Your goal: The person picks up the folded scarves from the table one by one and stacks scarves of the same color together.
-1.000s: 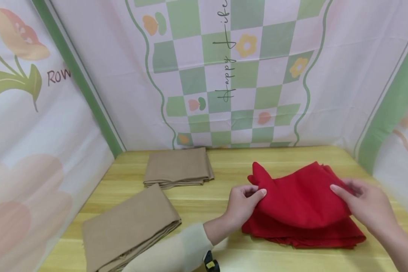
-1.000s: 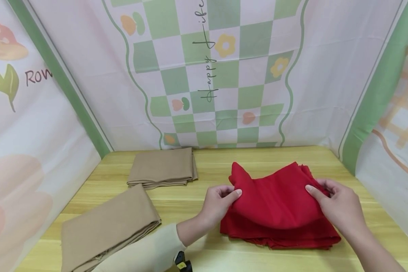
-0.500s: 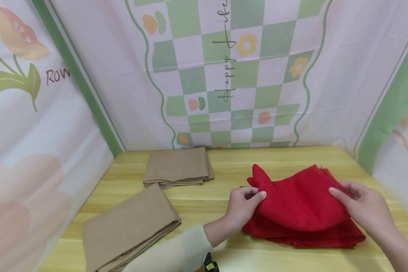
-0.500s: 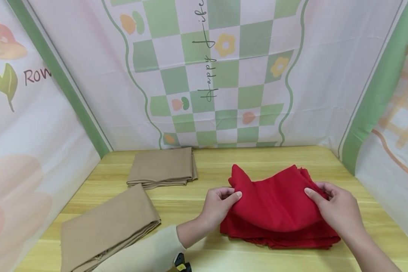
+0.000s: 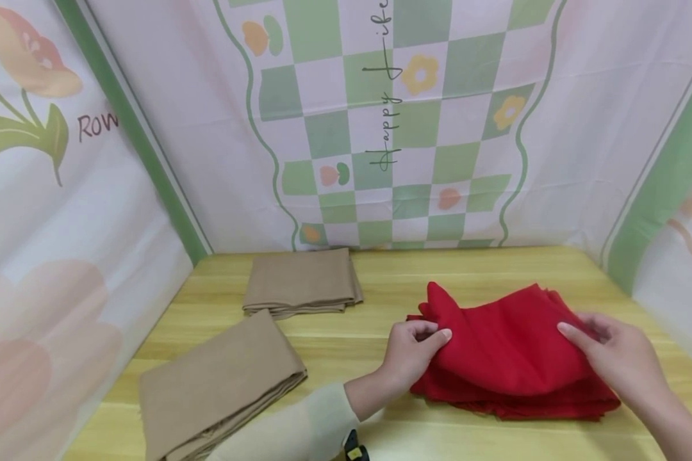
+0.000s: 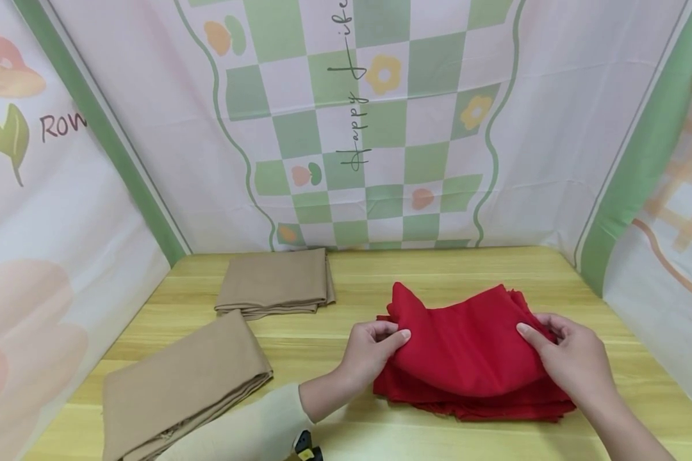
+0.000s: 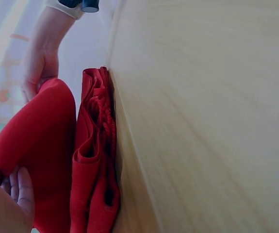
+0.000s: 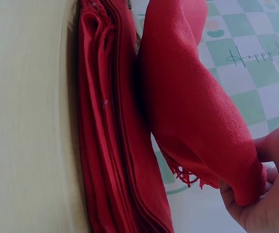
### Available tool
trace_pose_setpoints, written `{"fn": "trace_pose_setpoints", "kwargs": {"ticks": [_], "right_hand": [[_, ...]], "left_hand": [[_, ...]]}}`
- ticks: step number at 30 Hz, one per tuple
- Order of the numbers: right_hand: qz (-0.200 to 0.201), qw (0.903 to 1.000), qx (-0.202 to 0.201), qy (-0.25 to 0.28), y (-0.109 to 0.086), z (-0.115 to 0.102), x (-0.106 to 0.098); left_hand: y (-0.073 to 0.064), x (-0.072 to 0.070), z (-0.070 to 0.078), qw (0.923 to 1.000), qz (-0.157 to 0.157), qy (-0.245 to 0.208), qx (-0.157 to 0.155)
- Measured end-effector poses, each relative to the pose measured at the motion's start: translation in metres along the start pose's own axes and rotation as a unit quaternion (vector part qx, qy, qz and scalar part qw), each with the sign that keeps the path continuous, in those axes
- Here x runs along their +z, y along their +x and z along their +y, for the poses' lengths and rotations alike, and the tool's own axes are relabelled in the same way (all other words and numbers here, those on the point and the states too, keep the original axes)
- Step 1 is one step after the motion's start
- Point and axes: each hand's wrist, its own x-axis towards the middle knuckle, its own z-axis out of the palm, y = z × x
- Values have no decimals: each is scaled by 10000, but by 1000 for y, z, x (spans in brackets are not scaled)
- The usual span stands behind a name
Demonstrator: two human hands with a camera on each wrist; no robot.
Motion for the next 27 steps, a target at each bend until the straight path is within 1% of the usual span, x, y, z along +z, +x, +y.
{"fn": "trace_pose_setpoints", "kwargs": {"ticks": [5, 8, 11, 19, 24, 27], "right_hand": [[-100, 9999, 68, 56, -1, 4, 1], [-172, 9997, 105, 106, -1, 6, 2], [-216, 9996, 105, 125, -1, 7, 2], [-296, 9995, 38, 87, -1, 11, 2], [-318, 9995, 30, 68, 0, 14, 2], [-311, 9995, 19, 39, 0, 16, 1]], "left_hand": [[1, -1, -4, 9999, -10, 15, -111], [2, -2, -7, 9999, -54, 15, -115], [2, -3, -8, 9998, -102, -51, -175], [1, -5, -10, 9974, -240, -318, -595], [2, -7, -12, 9964, -308, -418, -672], [2, -8, -12, 9962, -324, -397, -699]]}}
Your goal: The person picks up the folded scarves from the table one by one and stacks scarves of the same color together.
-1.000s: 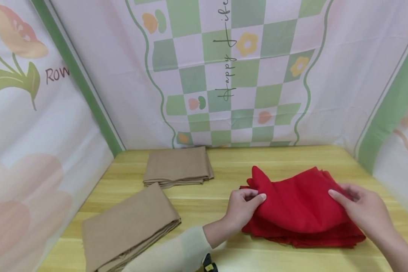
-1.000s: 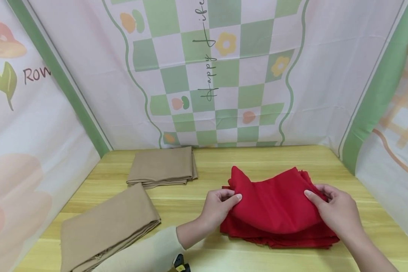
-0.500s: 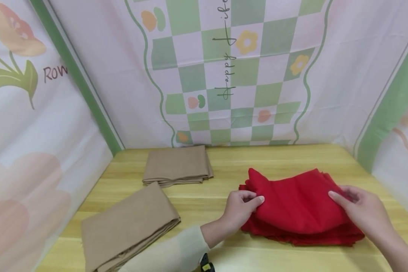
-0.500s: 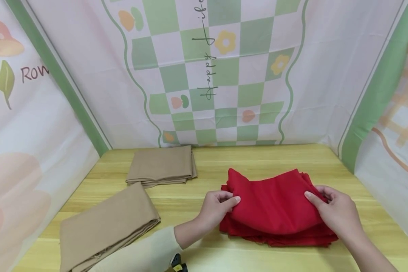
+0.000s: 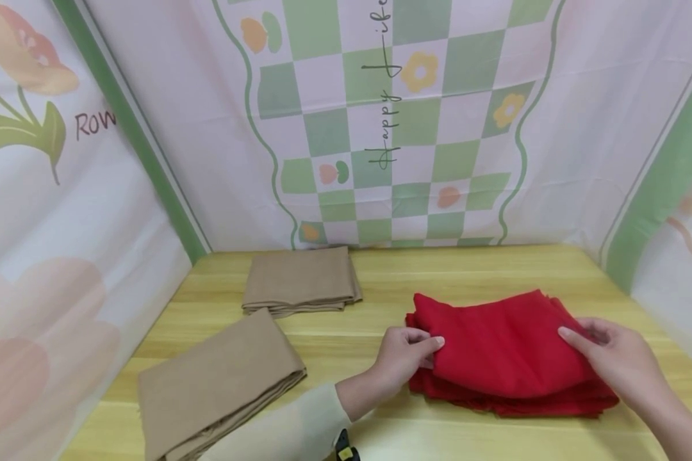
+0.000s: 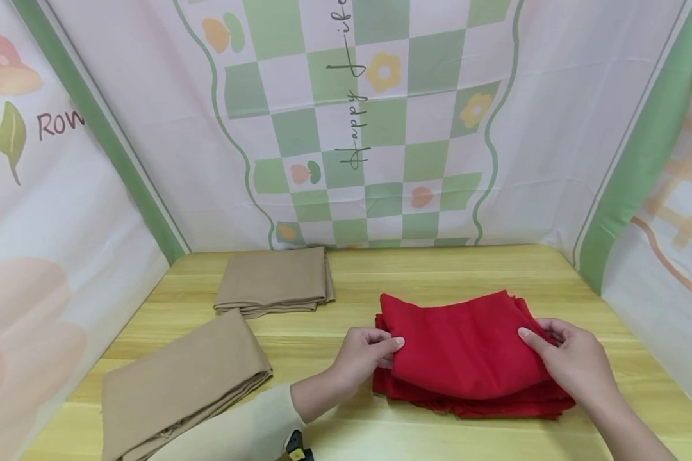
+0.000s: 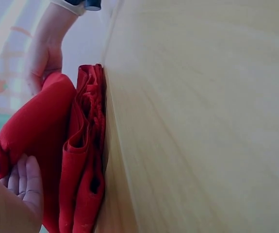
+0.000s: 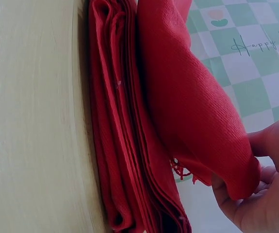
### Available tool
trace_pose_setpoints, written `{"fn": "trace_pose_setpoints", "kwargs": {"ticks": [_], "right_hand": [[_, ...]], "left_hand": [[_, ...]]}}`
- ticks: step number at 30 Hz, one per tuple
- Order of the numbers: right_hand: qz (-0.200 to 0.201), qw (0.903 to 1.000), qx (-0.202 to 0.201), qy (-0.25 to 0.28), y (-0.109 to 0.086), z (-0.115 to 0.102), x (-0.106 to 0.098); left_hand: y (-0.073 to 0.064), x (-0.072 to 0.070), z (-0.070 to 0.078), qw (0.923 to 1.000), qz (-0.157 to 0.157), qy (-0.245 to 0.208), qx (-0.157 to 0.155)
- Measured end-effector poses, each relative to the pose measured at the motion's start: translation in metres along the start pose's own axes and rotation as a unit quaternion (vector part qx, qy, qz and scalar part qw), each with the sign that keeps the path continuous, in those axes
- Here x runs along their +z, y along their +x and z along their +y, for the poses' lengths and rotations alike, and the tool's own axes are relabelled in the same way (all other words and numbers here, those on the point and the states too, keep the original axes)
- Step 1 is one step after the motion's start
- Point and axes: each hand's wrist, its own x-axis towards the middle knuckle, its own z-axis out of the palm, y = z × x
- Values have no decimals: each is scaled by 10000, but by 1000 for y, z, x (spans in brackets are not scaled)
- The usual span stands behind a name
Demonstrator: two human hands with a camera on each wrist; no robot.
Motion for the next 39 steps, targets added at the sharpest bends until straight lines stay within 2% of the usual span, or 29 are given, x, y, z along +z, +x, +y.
{"fn": "trace_pose_setpoints", "kwargs": {"ticks": [17, 28, 39], "right_hand": [[-403, 9990, 200, -27, 2, 5, -5], [-605, 9976, 317, -64, 5, 10, -6], [-1044, 9932, 479, -200, 8, 16, -9]], "left_hand": [[0, -6, -4, 9995, -154, 71, -249], [1, -11, -9, 9982, -346, 282, -394], [1, -15, -14, 9977, -474, 181, -442]]}}
